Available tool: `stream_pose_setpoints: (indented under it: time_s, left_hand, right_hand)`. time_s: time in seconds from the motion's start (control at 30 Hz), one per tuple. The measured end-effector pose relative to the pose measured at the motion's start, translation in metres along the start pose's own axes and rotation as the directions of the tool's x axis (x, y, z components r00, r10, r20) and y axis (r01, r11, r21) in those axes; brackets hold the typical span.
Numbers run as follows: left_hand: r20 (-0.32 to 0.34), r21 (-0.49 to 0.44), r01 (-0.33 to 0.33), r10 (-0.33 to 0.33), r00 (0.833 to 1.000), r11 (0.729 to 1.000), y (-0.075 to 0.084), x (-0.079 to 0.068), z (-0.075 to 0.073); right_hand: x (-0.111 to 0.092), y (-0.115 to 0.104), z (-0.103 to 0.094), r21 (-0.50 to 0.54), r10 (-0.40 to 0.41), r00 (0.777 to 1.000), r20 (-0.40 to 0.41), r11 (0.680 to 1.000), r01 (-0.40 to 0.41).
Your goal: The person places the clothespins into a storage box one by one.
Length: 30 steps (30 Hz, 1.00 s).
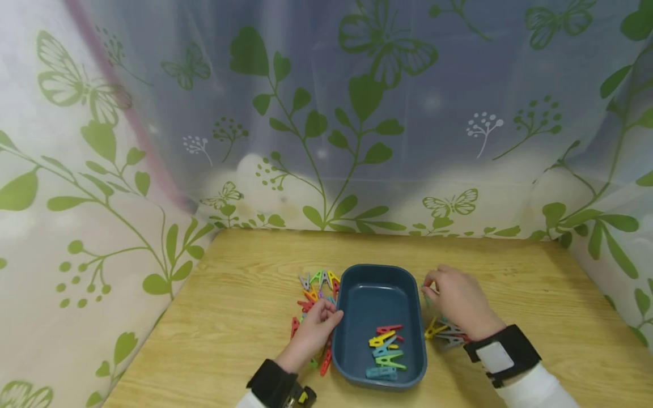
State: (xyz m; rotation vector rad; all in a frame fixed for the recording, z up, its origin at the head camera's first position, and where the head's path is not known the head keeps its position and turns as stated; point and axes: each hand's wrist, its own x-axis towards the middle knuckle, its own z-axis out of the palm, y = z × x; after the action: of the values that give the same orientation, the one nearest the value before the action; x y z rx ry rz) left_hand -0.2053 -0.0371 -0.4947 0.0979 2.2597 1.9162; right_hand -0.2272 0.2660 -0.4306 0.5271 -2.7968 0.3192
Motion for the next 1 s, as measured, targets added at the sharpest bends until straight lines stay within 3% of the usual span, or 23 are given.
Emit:
stream_pose_setpoints:
  time_s: [0.23,0.5,0.77,1.0]
  left_hand:
    - [0.011,-0.006,0.015,-0.015,1.0,1.0,0.0,-0.001,-0.001]
    - [0.028,-0.017,0.015,-0.014,1.0,1.0,0.0,-0.001,-0.001]
    - [0.022,-0.012,0.01,-0.01,1.0,1.0,0.0,-0.001,-0.001]
    - [0.02,-0.015,0.001,-0.001,1.0,1.0,0.001,-0.001,-0.001]
  right_hand:
    - [0.007,0.026,0.013,-0.03,0.048,0.993,0.109,0.999,-0.045]
    - [0.013,0.038,0.019,-0.031,0.102,0.96,0.26,0.995,-0.097]
    - [0.016,0.041,0.024,-0.019,0.12,0.942,0.313,0.993,-0.12]
    - [0.015,0.043,0.028,-0.009,0.118,0.941,0.317,0.993,-0.121]
